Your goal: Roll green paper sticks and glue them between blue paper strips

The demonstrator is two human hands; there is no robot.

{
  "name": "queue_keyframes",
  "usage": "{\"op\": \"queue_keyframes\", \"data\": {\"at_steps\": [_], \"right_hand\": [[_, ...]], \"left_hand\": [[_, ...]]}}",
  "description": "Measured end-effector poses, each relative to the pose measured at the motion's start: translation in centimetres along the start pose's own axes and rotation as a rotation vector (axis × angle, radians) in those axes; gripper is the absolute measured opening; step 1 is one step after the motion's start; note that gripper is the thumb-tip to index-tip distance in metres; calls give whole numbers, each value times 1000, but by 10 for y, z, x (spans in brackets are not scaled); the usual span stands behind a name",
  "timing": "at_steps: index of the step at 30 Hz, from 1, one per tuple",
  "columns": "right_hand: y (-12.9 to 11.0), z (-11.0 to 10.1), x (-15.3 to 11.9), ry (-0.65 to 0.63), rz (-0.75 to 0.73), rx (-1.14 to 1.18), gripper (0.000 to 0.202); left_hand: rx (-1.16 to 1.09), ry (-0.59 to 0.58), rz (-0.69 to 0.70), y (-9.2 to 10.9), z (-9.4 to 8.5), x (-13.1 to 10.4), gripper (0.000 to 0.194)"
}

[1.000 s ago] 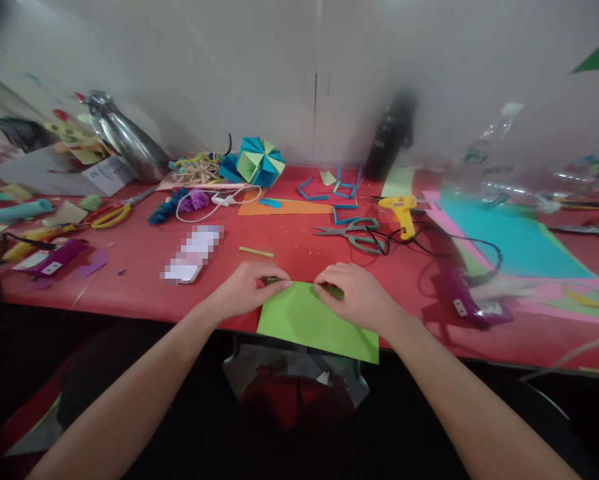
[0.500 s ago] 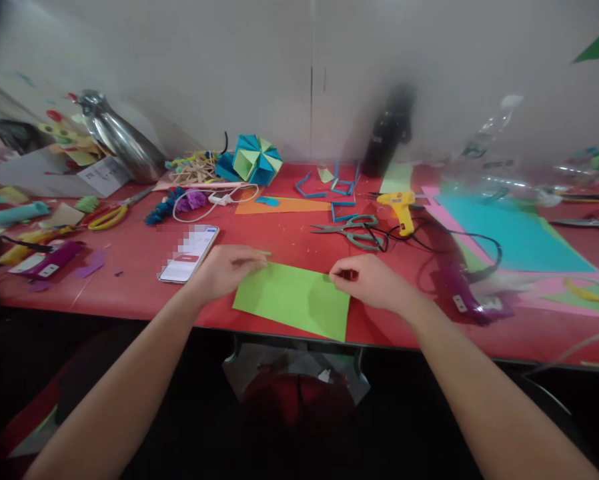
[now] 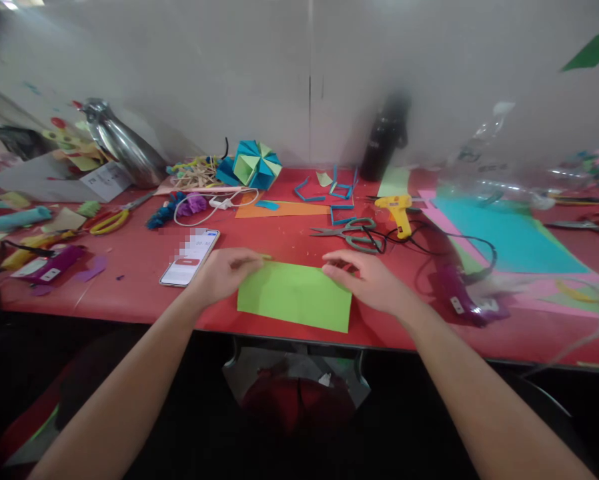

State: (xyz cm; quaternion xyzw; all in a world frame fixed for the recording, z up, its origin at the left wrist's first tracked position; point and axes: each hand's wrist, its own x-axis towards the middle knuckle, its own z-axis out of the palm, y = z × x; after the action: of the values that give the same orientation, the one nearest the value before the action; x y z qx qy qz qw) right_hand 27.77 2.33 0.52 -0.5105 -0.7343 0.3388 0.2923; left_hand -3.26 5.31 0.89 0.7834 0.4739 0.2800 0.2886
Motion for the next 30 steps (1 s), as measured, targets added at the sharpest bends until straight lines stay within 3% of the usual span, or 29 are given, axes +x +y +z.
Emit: {"op": "queue_keyframes", "data": {"at_steps": [3,9,15,23,30], "right_hand": [[-7,15,0,-86,-48,-76,29],[-16,33,-5,-136,-168,-230,24],[-24,45,-9,-112,-269,-370,21],[-15,20,-13,-91,-225,-274,26],[-8,-12,-16,-29,-153,-249,27]], "left_hand": [[59,-15,47,5,12,-2,21],[283,-132,310,25,29,-9,20],[185,-205,300,34,41,-10,21],[42,-284,89,22,15,-10,20],[25,-299,72,18,1,-14,21]]}}
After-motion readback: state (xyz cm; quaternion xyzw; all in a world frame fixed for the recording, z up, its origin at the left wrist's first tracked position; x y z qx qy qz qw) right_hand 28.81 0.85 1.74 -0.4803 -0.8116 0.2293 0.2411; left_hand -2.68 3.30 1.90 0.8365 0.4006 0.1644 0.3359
